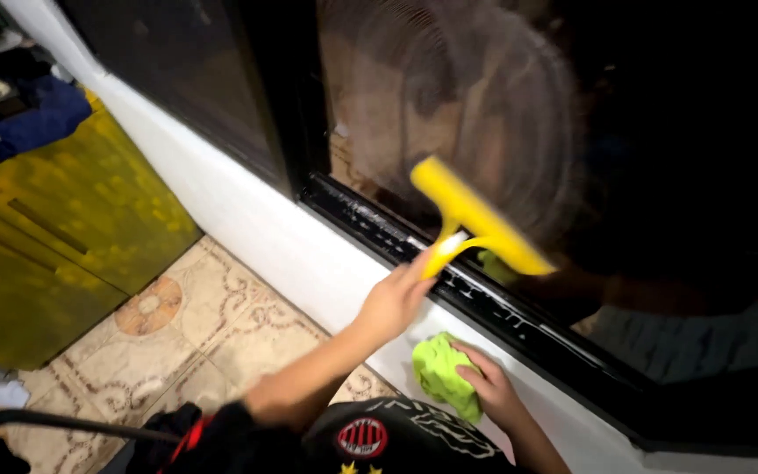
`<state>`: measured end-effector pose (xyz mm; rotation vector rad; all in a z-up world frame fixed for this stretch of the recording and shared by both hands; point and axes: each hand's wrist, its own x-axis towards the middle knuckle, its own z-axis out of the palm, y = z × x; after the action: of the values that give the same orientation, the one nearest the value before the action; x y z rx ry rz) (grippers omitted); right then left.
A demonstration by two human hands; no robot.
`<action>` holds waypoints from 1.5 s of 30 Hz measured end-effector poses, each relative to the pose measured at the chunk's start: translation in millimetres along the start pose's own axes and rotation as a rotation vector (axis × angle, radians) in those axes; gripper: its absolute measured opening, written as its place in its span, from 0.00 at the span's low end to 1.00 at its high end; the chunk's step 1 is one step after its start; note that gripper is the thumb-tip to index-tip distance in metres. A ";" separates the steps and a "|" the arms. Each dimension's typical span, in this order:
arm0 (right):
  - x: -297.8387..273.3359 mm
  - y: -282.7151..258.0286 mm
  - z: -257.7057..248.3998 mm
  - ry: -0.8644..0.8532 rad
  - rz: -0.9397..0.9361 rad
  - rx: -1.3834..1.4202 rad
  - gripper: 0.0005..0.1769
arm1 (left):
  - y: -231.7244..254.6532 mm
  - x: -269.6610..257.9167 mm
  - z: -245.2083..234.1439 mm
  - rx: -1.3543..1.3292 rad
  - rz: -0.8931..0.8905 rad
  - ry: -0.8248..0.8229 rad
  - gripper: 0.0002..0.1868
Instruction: Clean a large mirror or window pane using a squeegee and a cleaning cloth.
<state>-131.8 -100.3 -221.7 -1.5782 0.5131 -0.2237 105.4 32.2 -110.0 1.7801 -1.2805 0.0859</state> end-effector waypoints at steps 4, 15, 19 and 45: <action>-18.1 2.3 -15.0 0.062 0.137 0.019 0.25 | -23.0 39.2 -28.1 -0.207 -0.006 0.145 0.33; -28.5 41.5 -30.9 -0.012 0.094 0.045 0.25 | 185.6 165.8 -75.9 -0.194 0.500 0.485 0.11; -46.2 66.6 -49.7 -0.103 0.184 0.137 0.26 | 123.0 26.8 22.8 -0.117 0.163 0.153 0.35; 8.2 203.6 -127.7 -0.053 -0.338 -0.139 0.21 | 98.9 114.0 -123.3 0.259 0.273 0.279 0.40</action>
<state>-219.1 -217.9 -412.3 -1.7977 0.2213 -0.4075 132.5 31.6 82.9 1.7200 -1.3428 0.6583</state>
